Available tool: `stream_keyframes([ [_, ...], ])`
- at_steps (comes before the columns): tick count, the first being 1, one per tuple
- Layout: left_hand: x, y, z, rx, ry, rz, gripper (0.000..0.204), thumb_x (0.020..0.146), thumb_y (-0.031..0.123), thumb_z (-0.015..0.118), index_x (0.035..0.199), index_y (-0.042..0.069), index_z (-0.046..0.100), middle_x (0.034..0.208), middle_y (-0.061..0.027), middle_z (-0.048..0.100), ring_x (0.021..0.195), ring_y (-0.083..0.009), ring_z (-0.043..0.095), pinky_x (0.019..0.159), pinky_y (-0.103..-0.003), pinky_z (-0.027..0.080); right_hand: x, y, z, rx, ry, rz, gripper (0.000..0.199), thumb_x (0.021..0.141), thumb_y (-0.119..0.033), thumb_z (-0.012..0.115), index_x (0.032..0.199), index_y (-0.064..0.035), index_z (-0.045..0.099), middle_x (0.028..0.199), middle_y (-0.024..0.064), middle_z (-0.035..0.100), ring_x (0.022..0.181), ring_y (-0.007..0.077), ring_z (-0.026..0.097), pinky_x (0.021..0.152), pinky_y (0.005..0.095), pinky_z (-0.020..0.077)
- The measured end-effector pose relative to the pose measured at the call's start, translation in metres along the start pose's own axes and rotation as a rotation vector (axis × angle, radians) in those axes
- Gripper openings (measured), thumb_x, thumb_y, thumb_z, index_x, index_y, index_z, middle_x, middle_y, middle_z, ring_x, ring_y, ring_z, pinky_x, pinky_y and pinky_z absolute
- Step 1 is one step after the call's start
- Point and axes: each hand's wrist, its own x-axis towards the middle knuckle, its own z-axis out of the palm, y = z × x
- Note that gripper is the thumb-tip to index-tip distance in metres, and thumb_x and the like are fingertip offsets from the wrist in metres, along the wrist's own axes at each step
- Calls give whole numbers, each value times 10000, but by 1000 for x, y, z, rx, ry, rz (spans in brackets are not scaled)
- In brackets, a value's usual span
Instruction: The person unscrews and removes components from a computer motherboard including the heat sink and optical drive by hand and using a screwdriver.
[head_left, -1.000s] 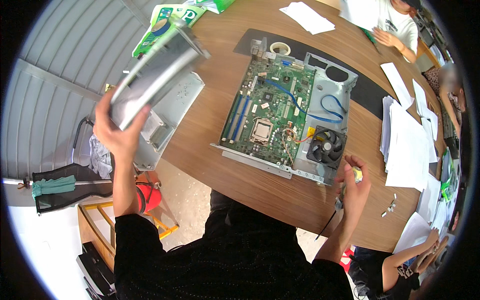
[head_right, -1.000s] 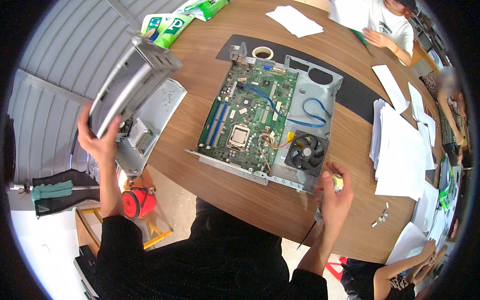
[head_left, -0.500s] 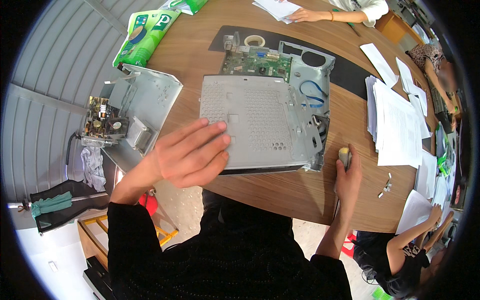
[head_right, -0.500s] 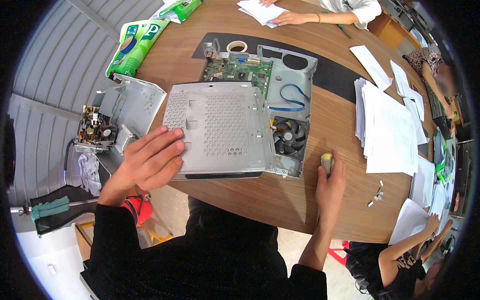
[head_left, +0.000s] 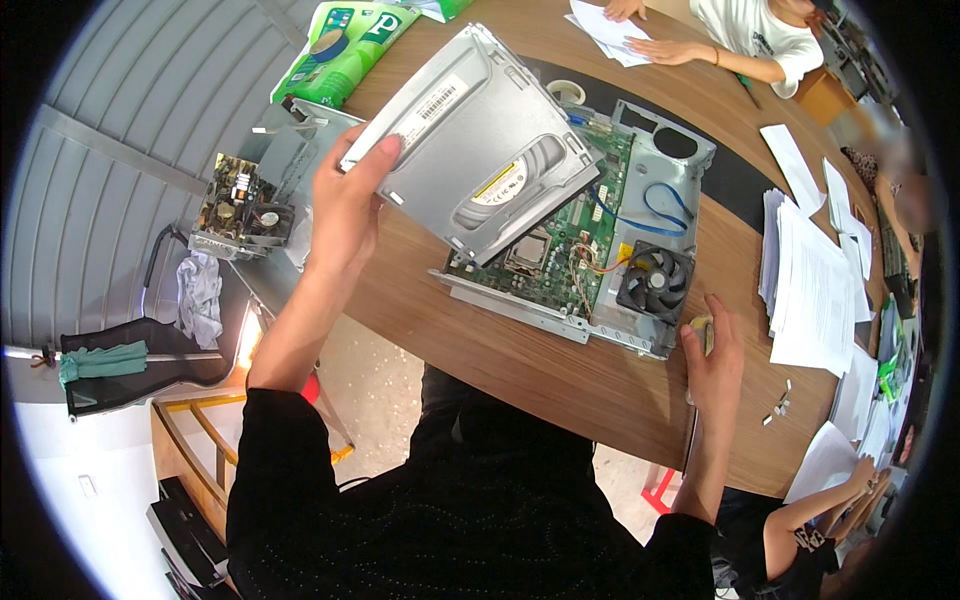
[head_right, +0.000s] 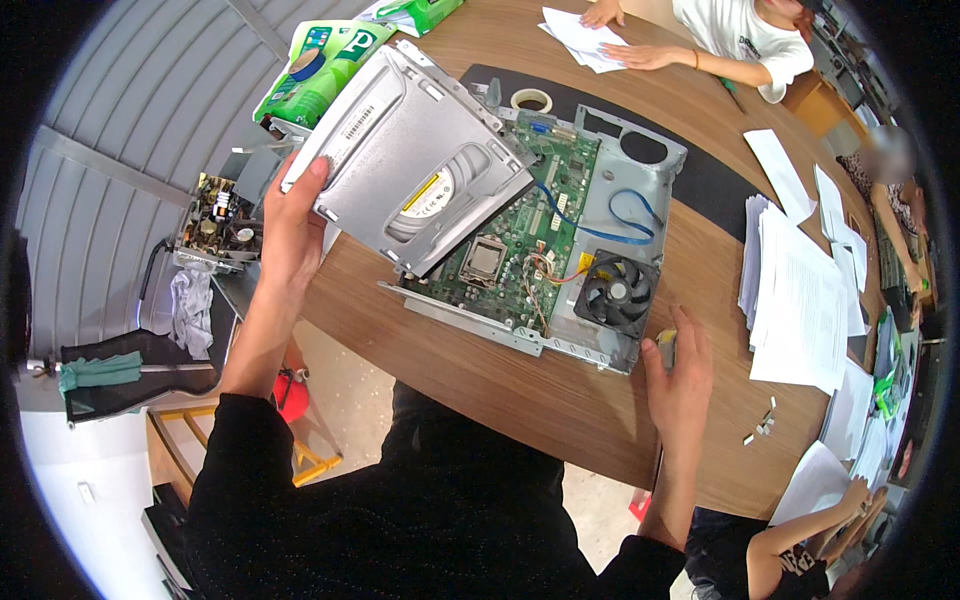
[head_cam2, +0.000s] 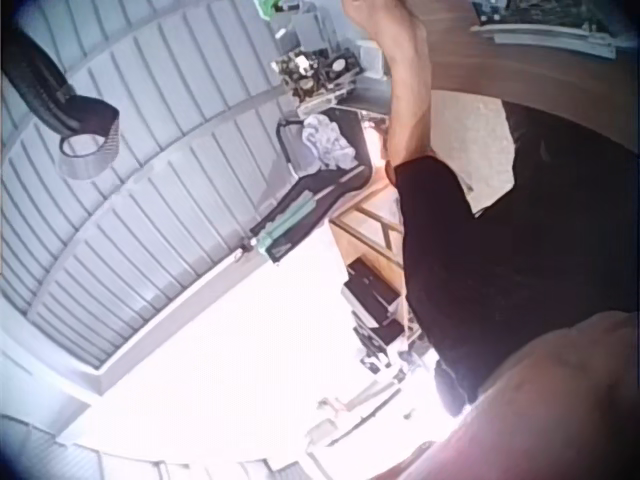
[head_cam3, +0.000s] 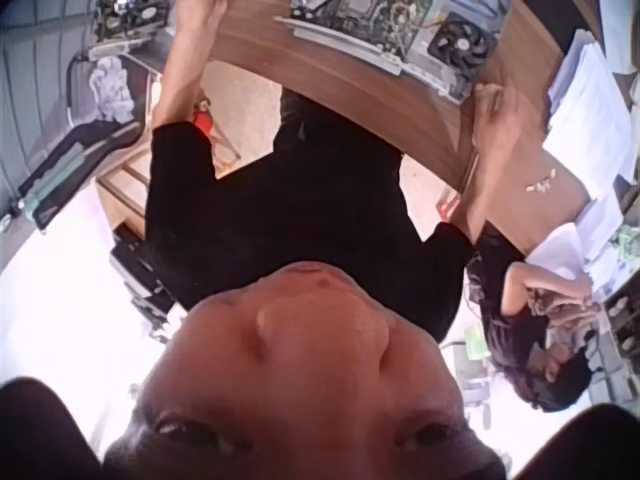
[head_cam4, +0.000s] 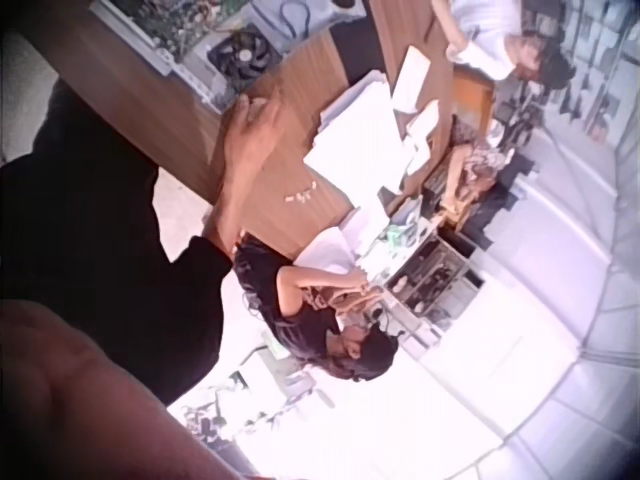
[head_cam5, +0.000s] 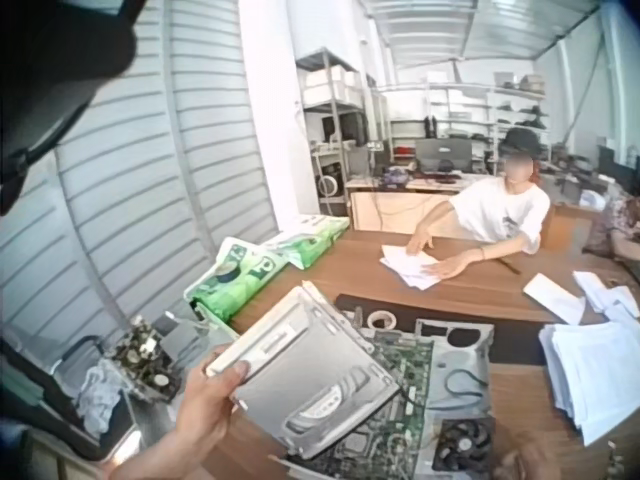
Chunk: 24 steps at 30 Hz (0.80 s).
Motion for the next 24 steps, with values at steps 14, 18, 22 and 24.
stream_keyframes([
  [14,-31,-1,-3,427,-130,505,539,843,297,683,1233,-30,506,1165,-156,599,1110,-234,582,970,-384,459,38,-71,-13,1368,-721,47,726,972,-536,346,1444,9,267,1322,224,501,1199,276,530,983,364,447],
  [18,-63,40,23,1099,-783,1248,329,768,214,697,1042,47,623,1023,-108,663,977,-252,668,864,-383,531,23,-68,-27,1671,-774,217,866,924,-686,203,1438,6,284,1353,228,471,1281,320,458,1040,436,413],
  [22,-69,28,60,821,-984,1531,214,790,155,665,978,63,621,1005,-104,674,960,-242,671,847,-370,545,-2,-43,-29,1538,-694,239,780,947,-627,304,1430,-15,316,1384,165,461,1246,291,490,1022,438,416],
  [24,-62,18,68,824,-978,1528,169,805,85,643,968,74,600,1052,-123,646,960,-285,672,837,-403,561,-11,-23,-21,1611,-643,341,763,940,-618,352,1414,-20,350,1360,148,489,1233,286,497,1020,439,408],
])
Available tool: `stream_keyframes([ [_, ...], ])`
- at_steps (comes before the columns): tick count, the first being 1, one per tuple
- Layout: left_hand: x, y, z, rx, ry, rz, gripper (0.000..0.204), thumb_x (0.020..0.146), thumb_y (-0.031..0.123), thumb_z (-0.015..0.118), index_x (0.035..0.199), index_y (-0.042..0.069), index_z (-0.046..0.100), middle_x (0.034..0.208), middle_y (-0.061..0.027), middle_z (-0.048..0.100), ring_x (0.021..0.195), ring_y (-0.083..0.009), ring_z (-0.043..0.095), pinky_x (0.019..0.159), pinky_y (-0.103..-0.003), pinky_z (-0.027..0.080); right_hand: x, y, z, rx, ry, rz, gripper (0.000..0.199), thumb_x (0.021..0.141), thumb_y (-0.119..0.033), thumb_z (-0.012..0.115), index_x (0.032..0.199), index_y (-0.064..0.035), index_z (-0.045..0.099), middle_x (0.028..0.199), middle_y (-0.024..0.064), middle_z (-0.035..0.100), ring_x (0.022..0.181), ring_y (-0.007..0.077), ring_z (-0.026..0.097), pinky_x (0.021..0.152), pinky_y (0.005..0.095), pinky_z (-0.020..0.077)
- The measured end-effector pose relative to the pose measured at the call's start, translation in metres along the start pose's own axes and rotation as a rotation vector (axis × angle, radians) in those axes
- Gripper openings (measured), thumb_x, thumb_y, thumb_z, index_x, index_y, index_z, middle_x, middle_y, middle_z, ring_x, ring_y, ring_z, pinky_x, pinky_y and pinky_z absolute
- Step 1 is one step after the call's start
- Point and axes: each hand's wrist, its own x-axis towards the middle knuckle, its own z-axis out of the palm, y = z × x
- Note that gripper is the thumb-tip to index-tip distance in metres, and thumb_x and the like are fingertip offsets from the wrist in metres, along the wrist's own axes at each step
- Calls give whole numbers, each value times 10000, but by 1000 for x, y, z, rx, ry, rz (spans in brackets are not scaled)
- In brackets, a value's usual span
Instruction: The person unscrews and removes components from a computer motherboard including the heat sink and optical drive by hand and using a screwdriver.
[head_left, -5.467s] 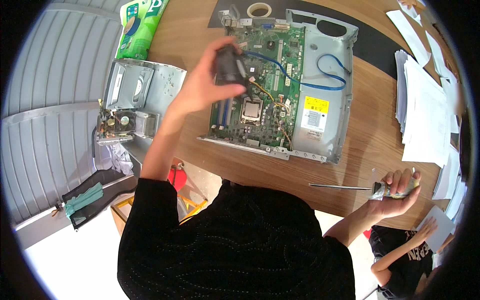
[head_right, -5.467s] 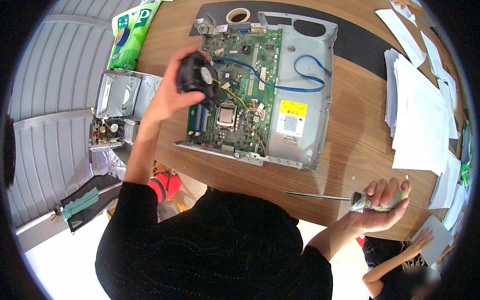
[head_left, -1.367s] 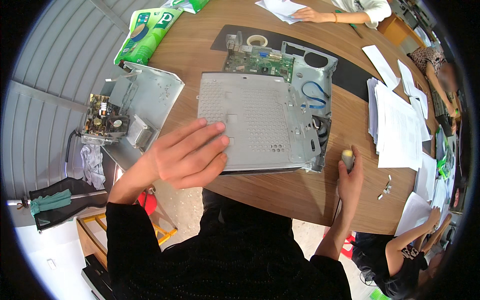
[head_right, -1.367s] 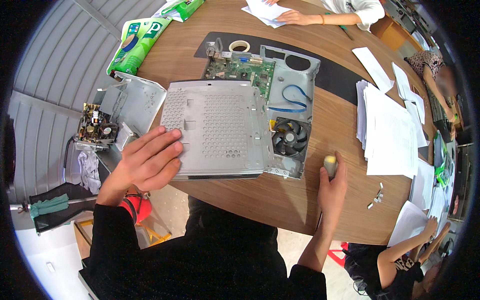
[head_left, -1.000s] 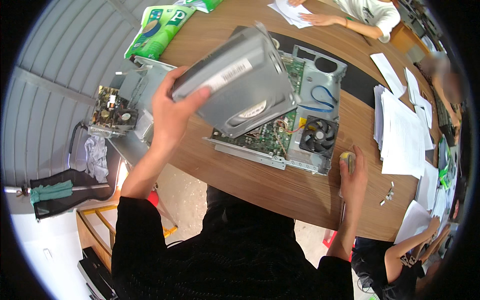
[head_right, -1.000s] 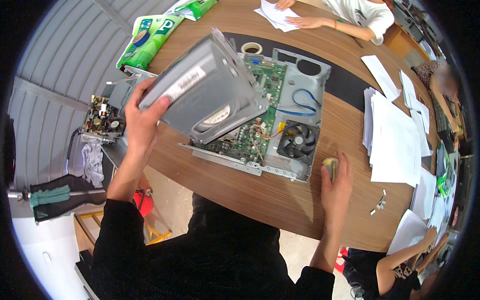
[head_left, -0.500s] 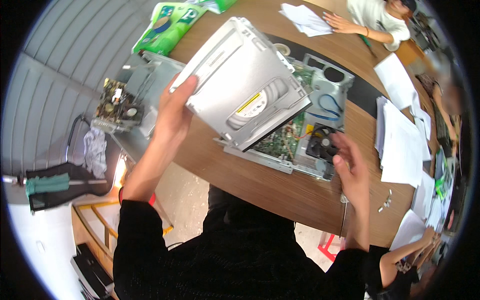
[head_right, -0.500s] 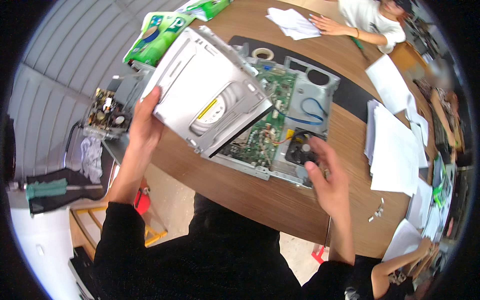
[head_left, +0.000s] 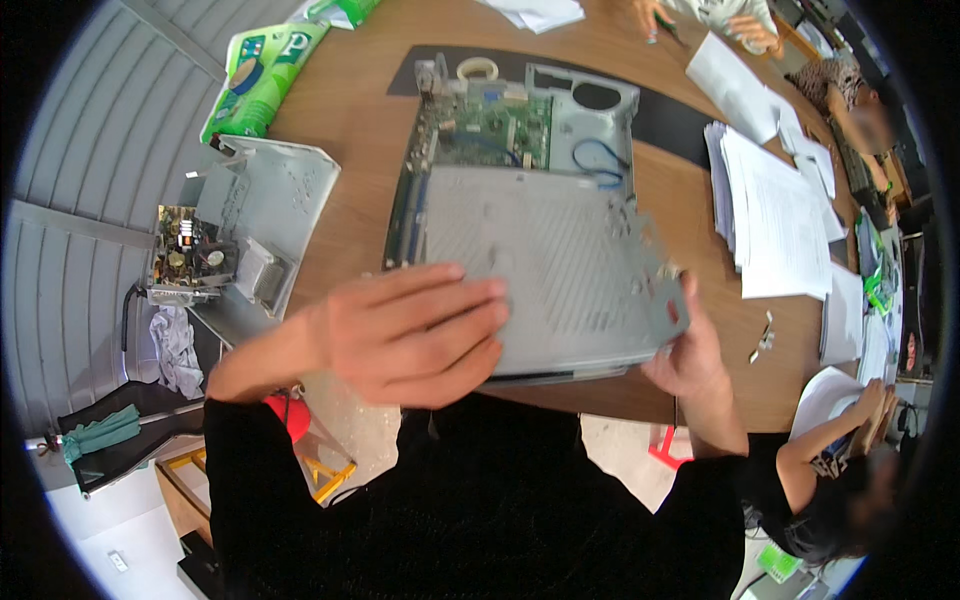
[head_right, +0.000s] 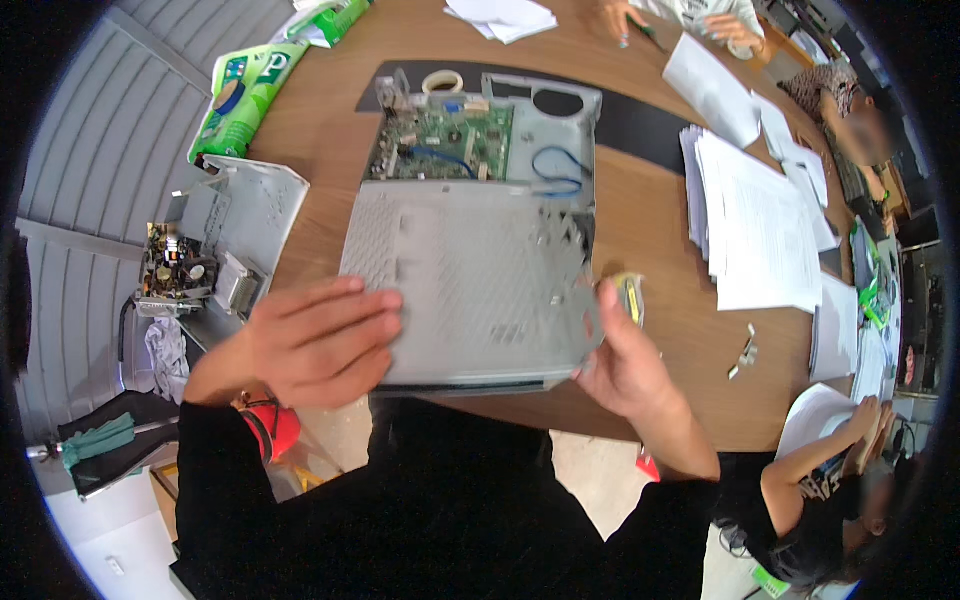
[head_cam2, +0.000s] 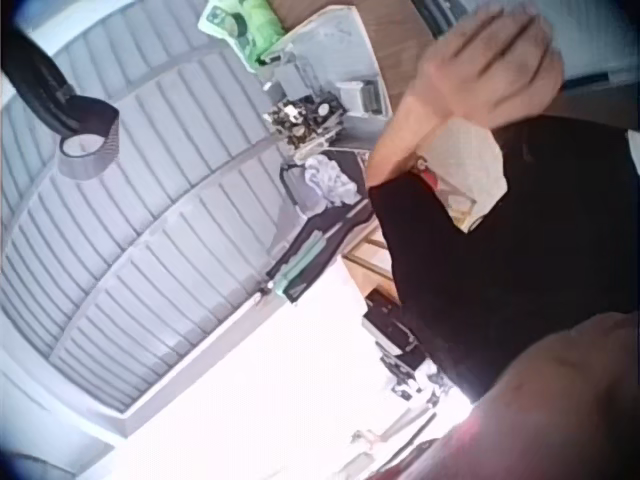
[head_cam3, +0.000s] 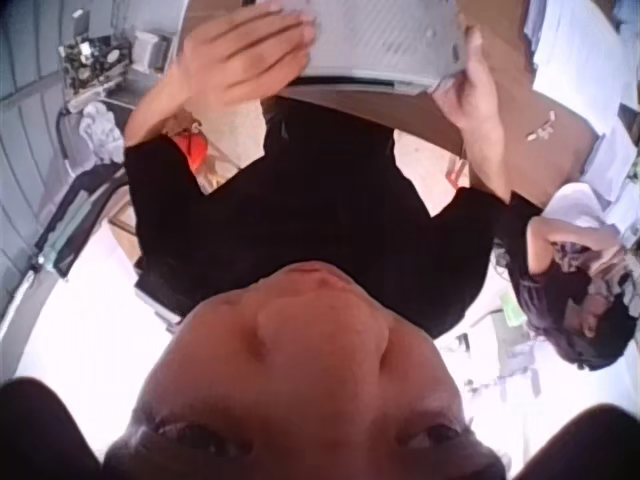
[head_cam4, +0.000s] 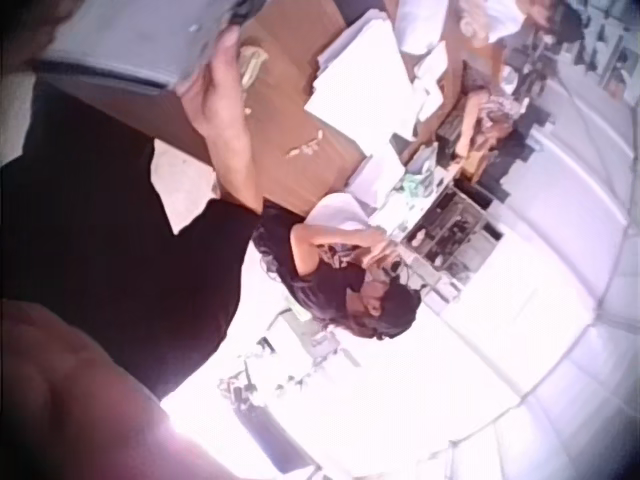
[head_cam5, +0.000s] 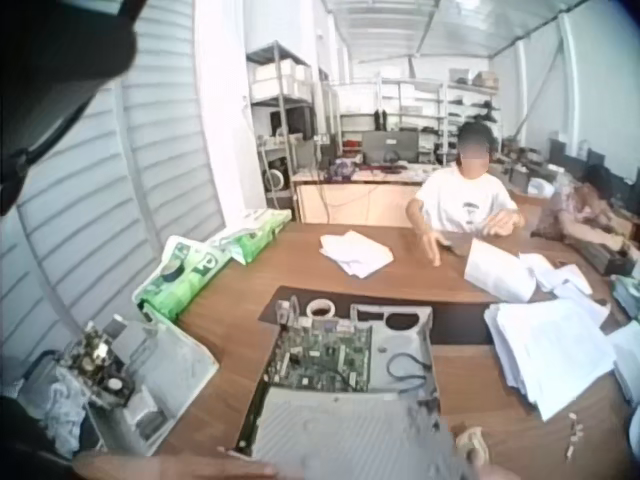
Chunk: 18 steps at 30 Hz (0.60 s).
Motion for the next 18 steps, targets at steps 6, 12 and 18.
stream_keyframes([
  [6,33,-20,25,110,93,168,185,771,142,667,945,104,617,1015,-61,650,985,-245,654,859,-362,548,-2,-5,-4,377,-156,-228,769,901,-659,407,1340,-30,459,1324,148,523,1233,290,488,1054,468,348],
  [12,76,-63,41,300,205,124,264,747,174,706,994,112,637,1040,-50,654,981,-240,646,820,-357,527,0,-32,-13,365,-78,-252,639,928,-520,408,1391,-81,390,1314,174,519,1124,336,576,854,548,522],
  [18,45,-87,33,-71,-17,-270,743,747,172,768,1398,94,416,1378,-122,485,1264,-308,466,1006,-397,417,1,-27,-14,448,254,-412,599,913,-506,435,1333,-78,443,1279,200,529,1083,349,596,770,584,555],
])
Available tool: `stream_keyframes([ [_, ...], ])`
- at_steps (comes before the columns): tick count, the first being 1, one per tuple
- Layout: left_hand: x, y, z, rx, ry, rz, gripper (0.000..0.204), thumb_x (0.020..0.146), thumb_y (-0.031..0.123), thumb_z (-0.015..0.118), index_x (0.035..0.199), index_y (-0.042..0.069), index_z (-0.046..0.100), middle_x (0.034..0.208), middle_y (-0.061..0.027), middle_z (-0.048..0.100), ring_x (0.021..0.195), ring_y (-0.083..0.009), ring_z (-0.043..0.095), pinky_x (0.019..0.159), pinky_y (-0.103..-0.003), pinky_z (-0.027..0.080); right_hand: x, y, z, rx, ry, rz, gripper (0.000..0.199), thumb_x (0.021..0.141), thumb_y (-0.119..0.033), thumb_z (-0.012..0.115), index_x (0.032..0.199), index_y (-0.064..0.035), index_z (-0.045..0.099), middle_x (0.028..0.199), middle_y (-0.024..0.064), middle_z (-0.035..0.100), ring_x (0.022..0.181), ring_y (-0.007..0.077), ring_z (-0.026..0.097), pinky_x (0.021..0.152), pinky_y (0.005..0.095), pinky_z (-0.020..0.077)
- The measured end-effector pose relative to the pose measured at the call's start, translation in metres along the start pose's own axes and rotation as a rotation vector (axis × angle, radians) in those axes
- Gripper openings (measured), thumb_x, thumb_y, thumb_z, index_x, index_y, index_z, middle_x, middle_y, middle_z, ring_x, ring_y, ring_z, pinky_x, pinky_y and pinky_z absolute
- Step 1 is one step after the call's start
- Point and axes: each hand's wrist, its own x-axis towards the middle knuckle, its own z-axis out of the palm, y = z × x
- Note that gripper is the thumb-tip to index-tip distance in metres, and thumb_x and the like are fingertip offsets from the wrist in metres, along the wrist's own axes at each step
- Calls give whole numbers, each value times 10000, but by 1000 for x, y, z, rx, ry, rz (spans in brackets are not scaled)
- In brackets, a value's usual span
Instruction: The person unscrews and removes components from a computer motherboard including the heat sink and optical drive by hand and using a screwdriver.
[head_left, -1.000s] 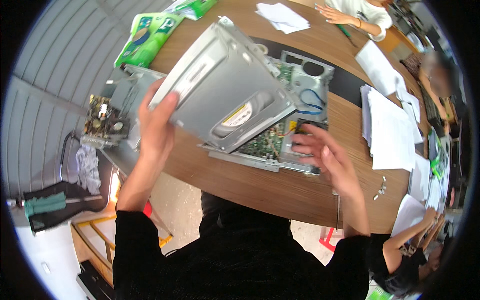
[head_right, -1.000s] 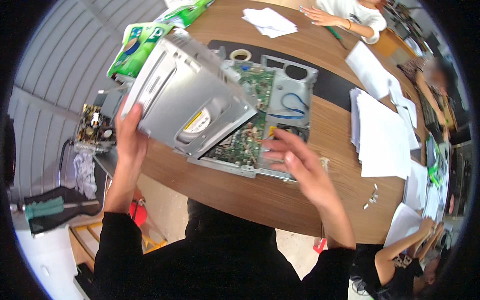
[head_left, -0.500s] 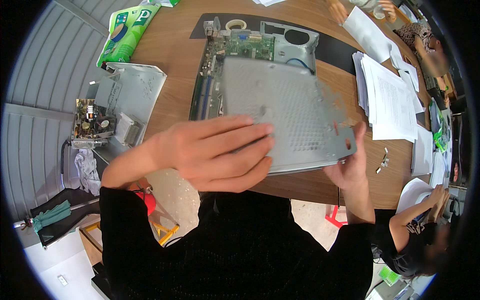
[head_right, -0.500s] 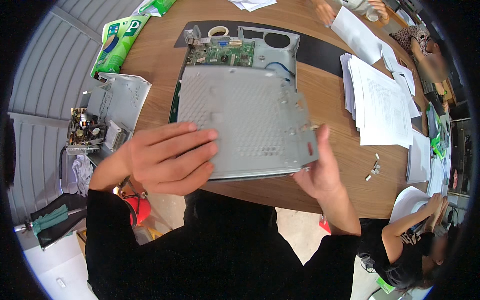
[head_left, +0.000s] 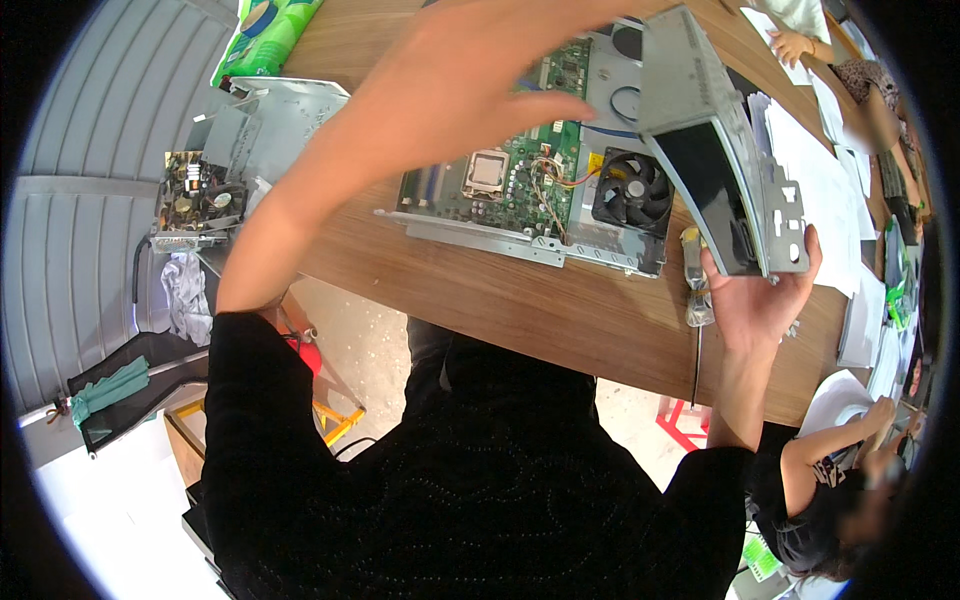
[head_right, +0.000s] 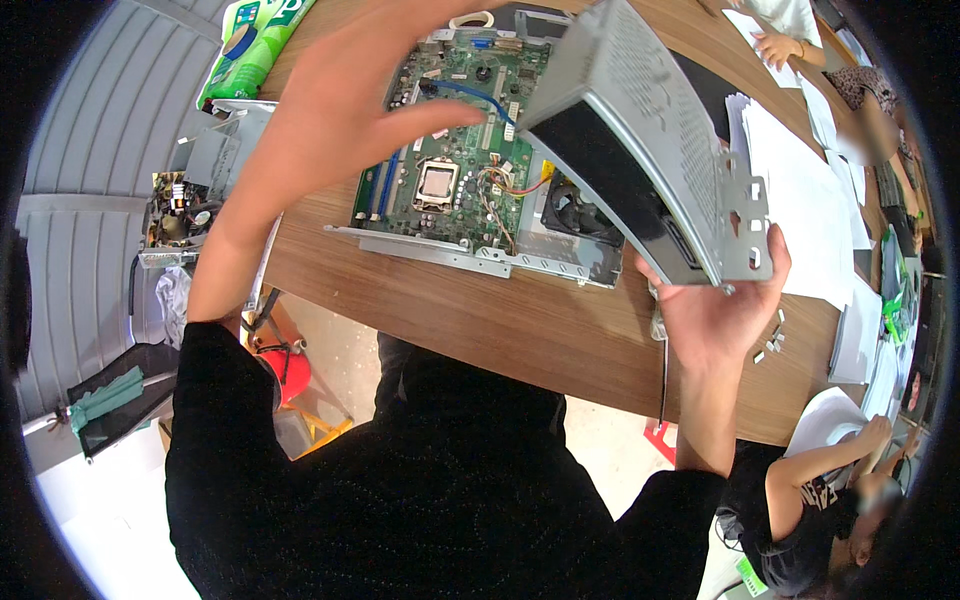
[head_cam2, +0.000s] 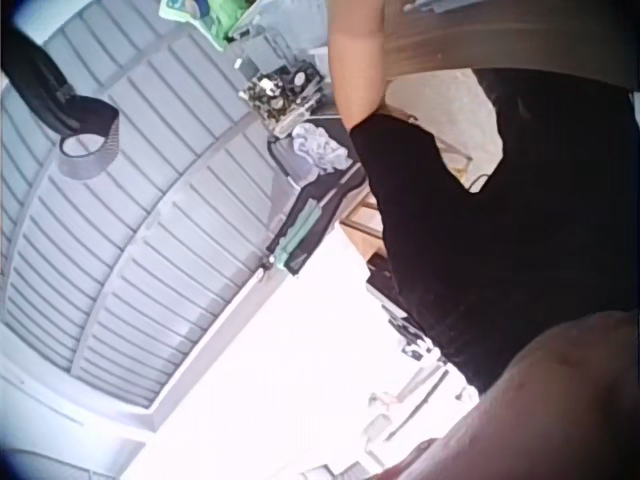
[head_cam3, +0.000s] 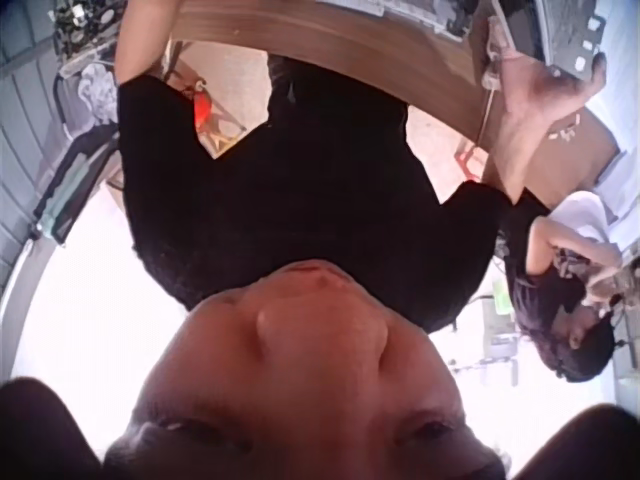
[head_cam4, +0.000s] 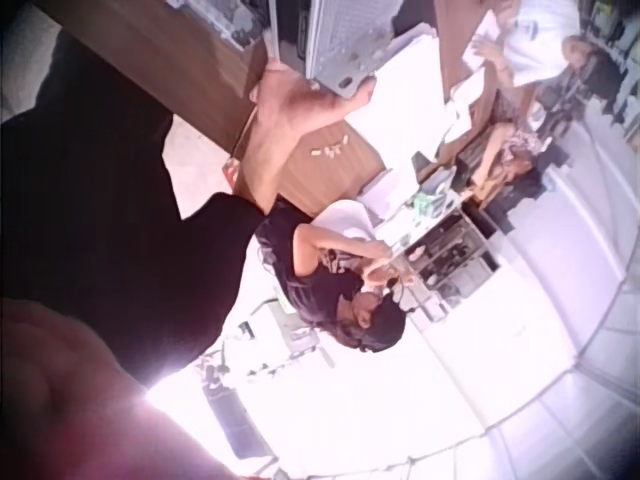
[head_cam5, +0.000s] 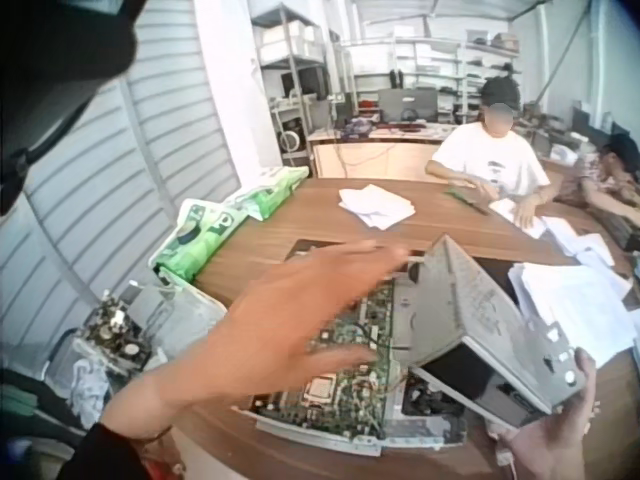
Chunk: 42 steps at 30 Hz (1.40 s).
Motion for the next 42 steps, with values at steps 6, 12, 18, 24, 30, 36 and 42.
stream_keyframes([
  [6,-53,-10,-22,-130,-180,-430,781,742,132,764,1415,69,374,1408,-171,434,1281,-346,432,1031,-423,385,-3,0,-9,-99,-32,60,614,910,-517,438,1353,-92,425,1292,198,516,1099,358,586,770,592,559],
  [12,-51,5,-8,-96,-69,-207,865,661,75,778,1412,71,349,1451,-215,340,1331,-366,365,1072,-457,327,4,28,18,-107,-181,277,635,928,-539,407,1387,-101,405,1341,215,492,1093,392,592,732,589,559],
  [18,-67,7,-31,-126,-48,-208,718,576,75,797,1239,70,524,1265,-104,547,1230,-320,487,1022,-438,374,16,42,56,-145,-305,420,707,940,-593,290,1421,-76,329,1323,255,488,1036,432,609,686,580,573],
  [24,-67,35,-64,-171,184,-495,638,580,207,860,1130,18,596,1056,-133,636,950,-303,626,808,-334,491,45,52,74,-604,-399,420,754,965,-600,191,1366,17,353,1119,312,594,883,409,667,551,353,612],
  [30,-85,33,-66,-178,267,-398,675,570,278,884,1116,-10,610,993,-167,655,895,-315,644,780,-344,500,56,65,85,-1227,-340,-416,709,971,-580,322,1337,18,427,1344,185,489,1242,298,490,1004,427,424],
  [36,-75,41,-70,-123,155,-532,658,594,288,873,1114,-19,612,991,-175,659,910,-317,650,780,-351,507,43,97,108,-1485,-634,-685,733,767,-430,741,1285,22,487,1221,153,563,1116,236,542,953,358,417],
  [42,-62,39,-72,-134,294,-395,585,655,265,843,1117,-10,614,966,-176,662,886,-312,648,777,-343,505,61,100,99,-1371,-431,-649,523,709,-219,814,1119,13,588,939,64,643,892,118,570,818,264,437],
])
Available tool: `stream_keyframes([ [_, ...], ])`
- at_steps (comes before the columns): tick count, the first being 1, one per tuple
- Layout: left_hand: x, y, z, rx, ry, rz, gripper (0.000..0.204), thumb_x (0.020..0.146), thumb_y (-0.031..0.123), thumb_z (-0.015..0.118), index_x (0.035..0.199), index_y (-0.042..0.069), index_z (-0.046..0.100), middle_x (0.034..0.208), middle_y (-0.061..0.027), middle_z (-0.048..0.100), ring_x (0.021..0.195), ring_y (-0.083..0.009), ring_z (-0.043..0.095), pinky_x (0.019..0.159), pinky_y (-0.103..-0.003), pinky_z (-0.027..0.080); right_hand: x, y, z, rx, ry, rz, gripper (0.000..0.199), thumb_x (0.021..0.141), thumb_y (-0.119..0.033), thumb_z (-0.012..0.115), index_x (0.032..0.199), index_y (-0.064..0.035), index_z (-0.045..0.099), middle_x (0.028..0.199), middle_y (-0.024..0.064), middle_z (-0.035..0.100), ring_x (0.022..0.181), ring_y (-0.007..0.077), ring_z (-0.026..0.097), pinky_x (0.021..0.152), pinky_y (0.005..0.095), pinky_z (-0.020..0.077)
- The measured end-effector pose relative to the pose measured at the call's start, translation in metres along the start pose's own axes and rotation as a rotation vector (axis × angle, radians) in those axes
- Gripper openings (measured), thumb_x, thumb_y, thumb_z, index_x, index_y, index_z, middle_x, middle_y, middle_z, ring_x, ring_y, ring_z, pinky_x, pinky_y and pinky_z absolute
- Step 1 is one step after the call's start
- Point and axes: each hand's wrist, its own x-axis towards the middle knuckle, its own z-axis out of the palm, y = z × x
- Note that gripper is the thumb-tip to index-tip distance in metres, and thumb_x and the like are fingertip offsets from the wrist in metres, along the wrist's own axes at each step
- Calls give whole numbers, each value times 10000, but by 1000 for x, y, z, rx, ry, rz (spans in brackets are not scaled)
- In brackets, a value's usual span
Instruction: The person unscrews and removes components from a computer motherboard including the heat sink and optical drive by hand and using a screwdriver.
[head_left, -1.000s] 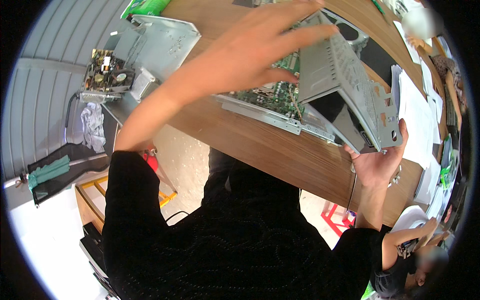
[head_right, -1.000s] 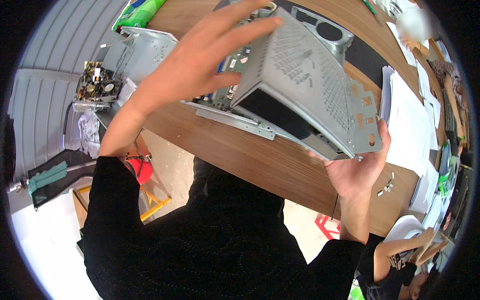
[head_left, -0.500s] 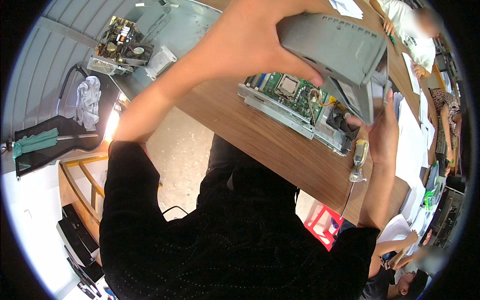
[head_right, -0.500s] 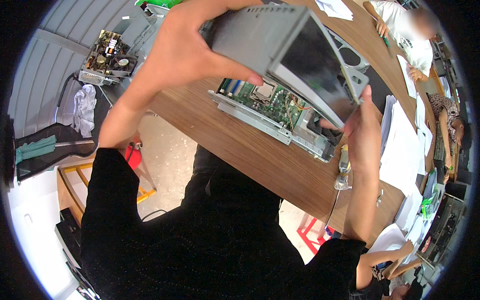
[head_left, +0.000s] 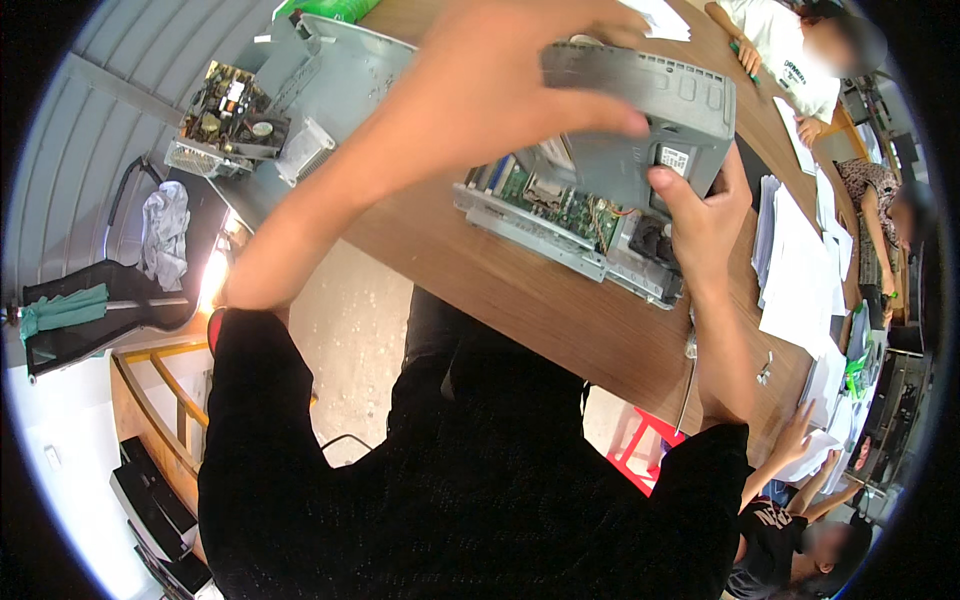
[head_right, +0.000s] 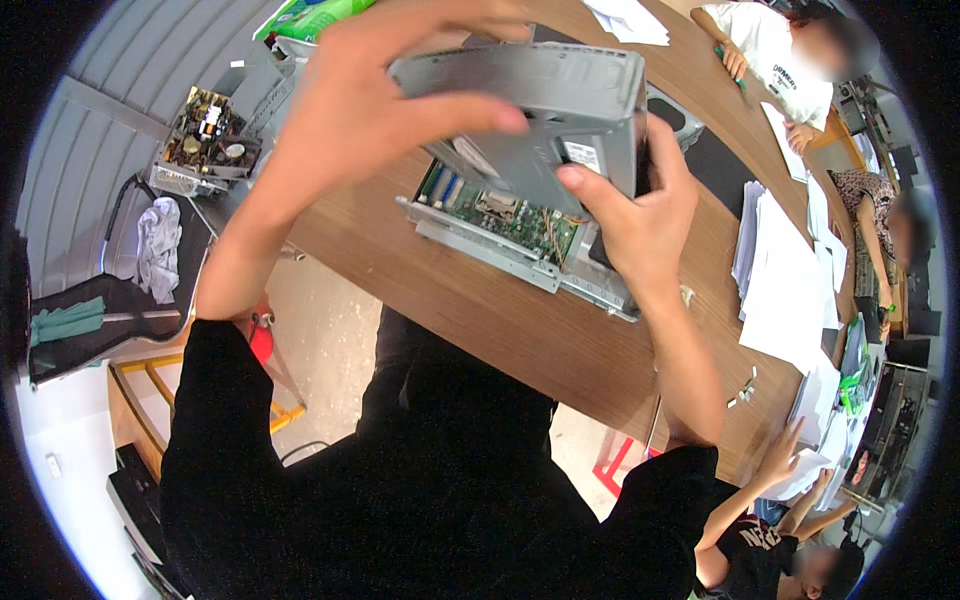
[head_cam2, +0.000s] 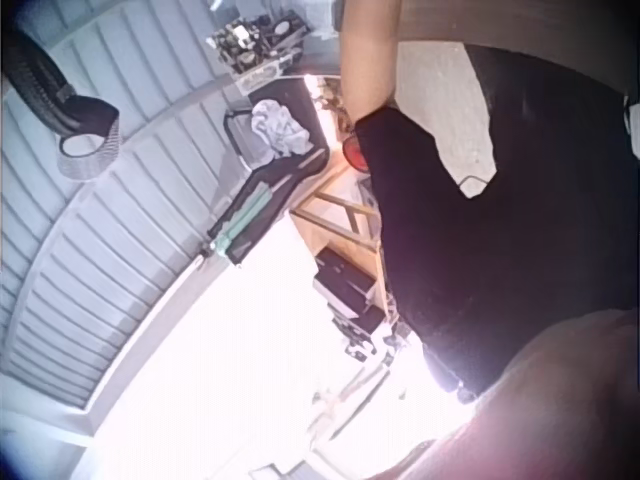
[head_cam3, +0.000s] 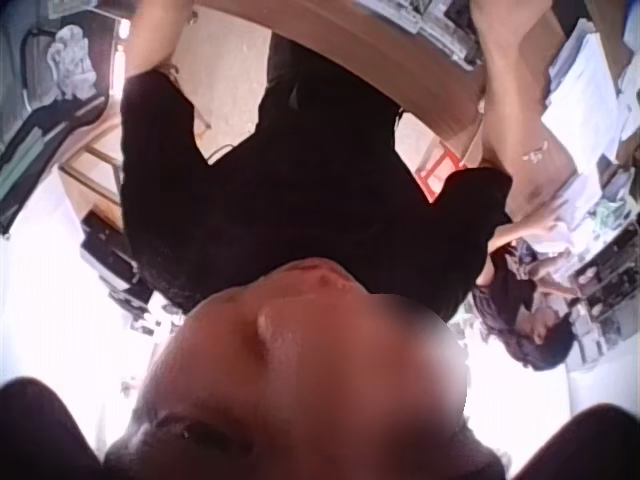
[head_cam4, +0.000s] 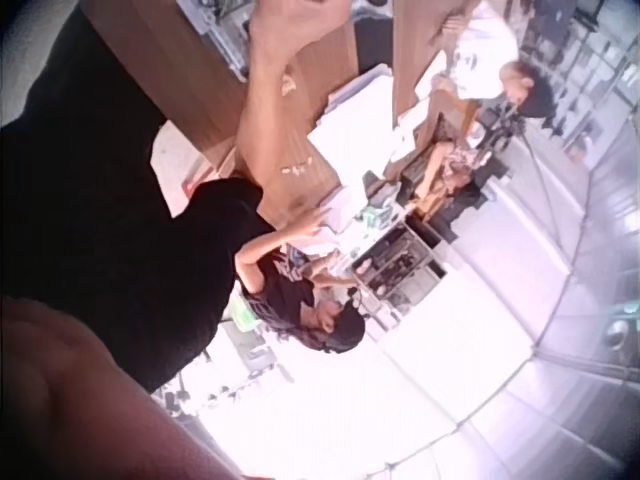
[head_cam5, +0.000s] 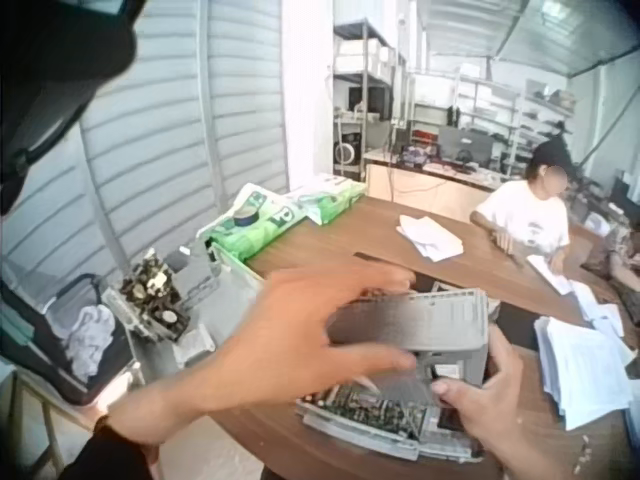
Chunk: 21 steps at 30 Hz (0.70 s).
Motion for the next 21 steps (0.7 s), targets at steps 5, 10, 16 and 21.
stream_keyframes([
  [5,-48,-22,-15,226,313,-78,408,828,125,702,1201,15,577,1132,-112,646,1047,-252,606,892,-315,456,-21,25,-24,292,216,301,488,803,-306,743,1113,33,579,972,72,631,867,125,575,788,277,458],
  [10,-148,-57,21,-134,146,-727,404,875,129,657,1239,-11,550,1229,-154,592,1127,-231,573,959,-333,430,-23,45,-40,695,291,698,585,957,-425,523,1321,25,444,1266,134,563,1131,210,565,968,334,444],
  [16,-139,-47,40,-260,8,-705,416,888,172,642,1243,-20,543,1245,-176,580,1144,-275,569,978,-363,428,-24,60,-34,722,236,681,571,958,-422,523,1314,18,452,1264,132,564,1123,208,571,958,339,453],
  [21,-127,-50,28,-127,-226,-654,492,916,156,606,1339,-33,438,1297,-192,544,1205,-259,528,1020,-369,408,-20,69,-32,502,155,626,610,916,-444,588,1279,33,472,1195,129,586,1065,189,581,910,316,461],
])
